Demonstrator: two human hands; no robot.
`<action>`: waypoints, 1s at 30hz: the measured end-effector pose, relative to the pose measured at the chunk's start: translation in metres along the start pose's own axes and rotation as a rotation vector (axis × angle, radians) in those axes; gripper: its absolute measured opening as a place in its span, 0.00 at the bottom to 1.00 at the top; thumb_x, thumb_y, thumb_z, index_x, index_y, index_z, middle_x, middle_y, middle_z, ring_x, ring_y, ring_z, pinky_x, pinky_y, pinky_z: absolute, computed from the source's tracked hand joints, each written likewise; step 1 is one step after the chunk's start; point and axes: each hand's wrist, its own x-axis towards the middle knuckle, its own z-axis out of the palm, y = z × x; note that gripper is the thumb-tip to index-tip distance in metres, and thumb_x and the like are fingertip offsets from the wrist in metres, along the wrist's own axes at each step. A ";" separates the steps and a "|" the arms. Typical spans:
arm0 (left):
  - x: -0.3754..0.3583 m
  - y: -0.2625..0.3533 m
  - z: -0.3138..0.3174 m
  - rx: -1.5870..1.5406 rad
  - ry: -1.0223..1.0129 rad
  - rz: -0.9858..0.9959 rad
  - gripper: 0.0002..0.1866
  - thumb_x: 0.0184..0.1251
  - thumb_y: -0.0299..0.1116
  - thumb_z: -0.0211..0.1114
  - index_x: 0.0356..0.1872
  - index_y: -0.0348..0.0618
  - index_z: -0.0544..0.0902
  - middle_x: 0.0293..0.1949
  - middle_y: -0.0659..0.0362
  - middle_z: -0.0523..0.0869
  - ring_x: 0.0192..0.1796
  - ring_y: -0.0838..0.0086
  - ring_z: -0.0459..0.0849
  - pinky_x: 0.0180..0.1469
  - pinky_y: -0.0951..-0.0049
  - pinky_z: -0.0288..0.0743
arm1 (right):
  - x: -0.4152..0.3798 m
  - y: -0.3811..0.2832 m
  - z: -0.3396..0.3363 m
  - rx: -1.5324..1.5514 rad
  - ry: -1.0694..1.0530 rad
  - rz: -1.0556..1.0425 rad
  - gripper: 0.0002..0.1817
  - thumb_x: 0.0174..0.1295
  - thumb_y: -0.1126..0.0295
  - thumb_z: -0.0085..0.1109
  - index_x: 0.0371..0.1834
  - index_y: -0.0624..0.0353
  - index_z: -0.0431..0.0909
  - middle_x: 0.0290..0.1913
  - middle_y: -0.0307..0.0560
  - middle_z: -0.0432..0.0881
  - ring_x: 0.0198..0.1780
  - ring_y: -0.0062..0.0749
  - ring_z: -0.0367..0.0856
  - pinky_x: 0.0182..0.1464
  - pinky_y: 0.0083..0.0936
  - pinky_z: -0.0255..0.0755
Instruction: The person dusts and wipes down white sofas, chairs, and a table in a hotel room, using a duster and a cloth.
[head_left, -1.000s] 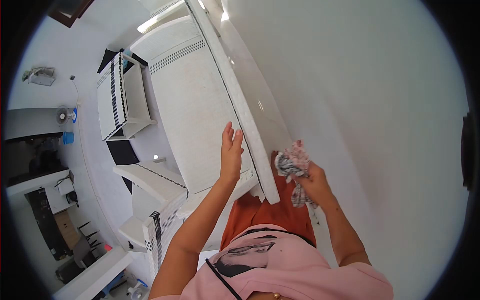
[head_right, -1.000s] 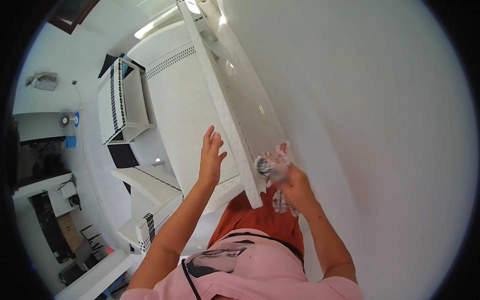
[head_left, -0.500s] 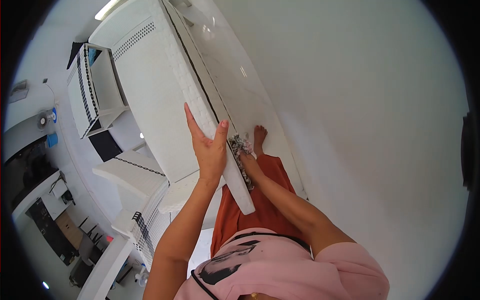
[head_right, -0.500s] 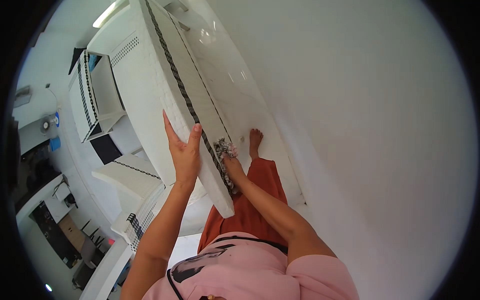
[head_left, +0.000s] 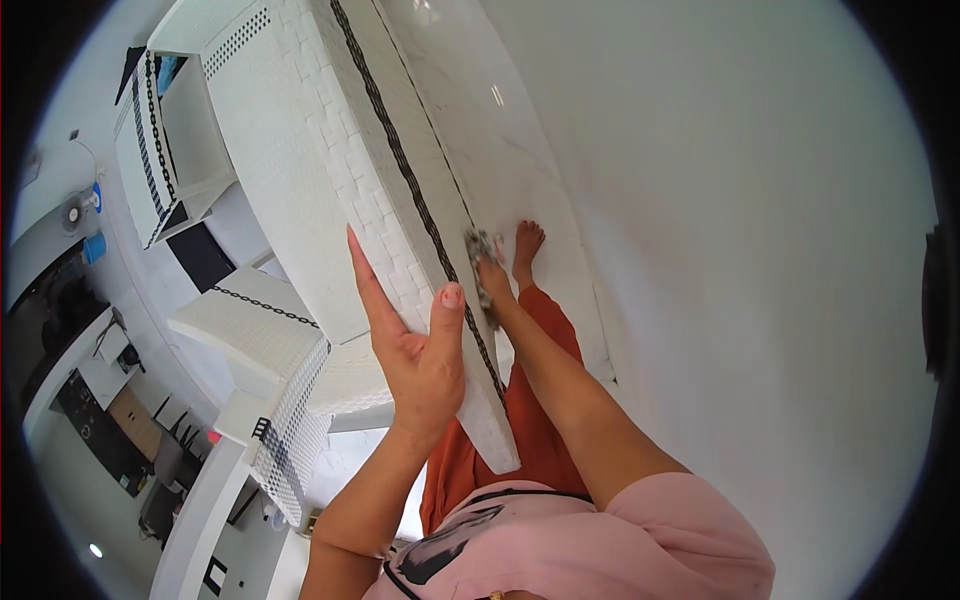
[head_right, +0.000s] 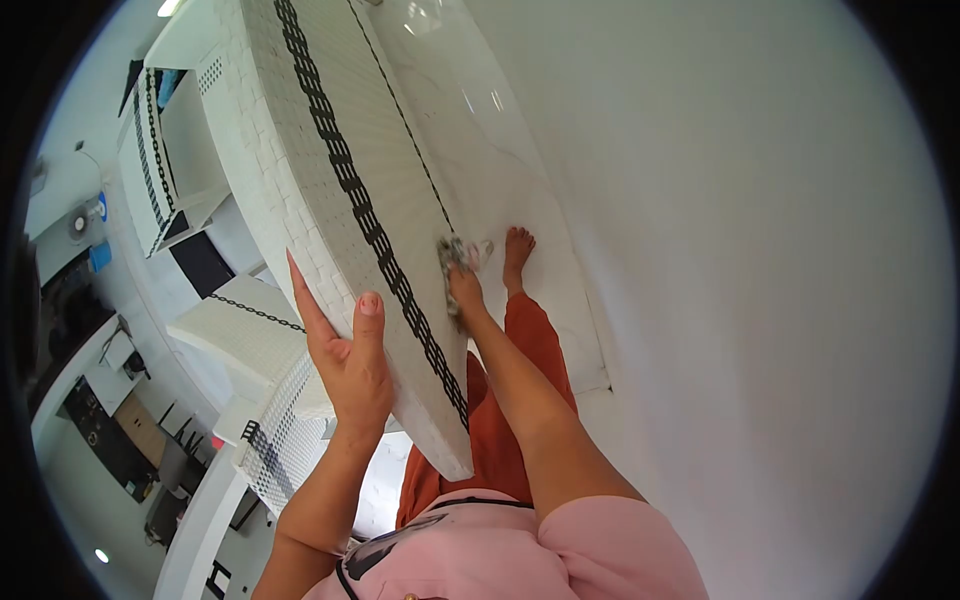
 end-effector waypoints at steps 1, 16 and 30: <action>0.000 0.000 0.000 -0.005 -0.001 -0.007 0.43 0.69 0.26 0.60 0.77 0.36 0.43 0.72 0.48 0.60 0.69 0.67 0.65 0.69 0.70 0.60 | -0.008 0.003 -0.002 -0.002 0.001 0.007 0.29 0.71 0.47 0.42 0.47 0.64 0.82 0.48 0.68 0.81 0.56 0.59 0.79 0.57 0.42 0.70; -0.012 -0.007 -0.008 0.171 0.055 -0.156 0.49 0.69 0.44 0.63 0.77 0.37 0.39 0.72 0.49 0.60 0.70 0.65 0.64 0.71 0.65 0.55 | 0.190 0.033 0.076 0.234 0.103 0.074 0.35 0.70 0.46 0.44 0.61 0.72 0.72 0.57 0.72 0.77 0.61 0.60 0.75 0.66 0.45 0.64; -0.022 -0.013 -0.027 0.316 0.038 -0.152 0.54 0.68 0.56 0.61 0.76 0.34 0.34 0.75 0.49 0.54 0.72 0.64 0.60 0.72 0.60 0.52 | 0.185 -0.130 0.018 0.078 0.012 -0.236 0.29 0.66 0.66 0.52 0.71 0.58 0.62 0.71 0.58 0.66 0.71 0.49 0.66 0.69 0.31 0.60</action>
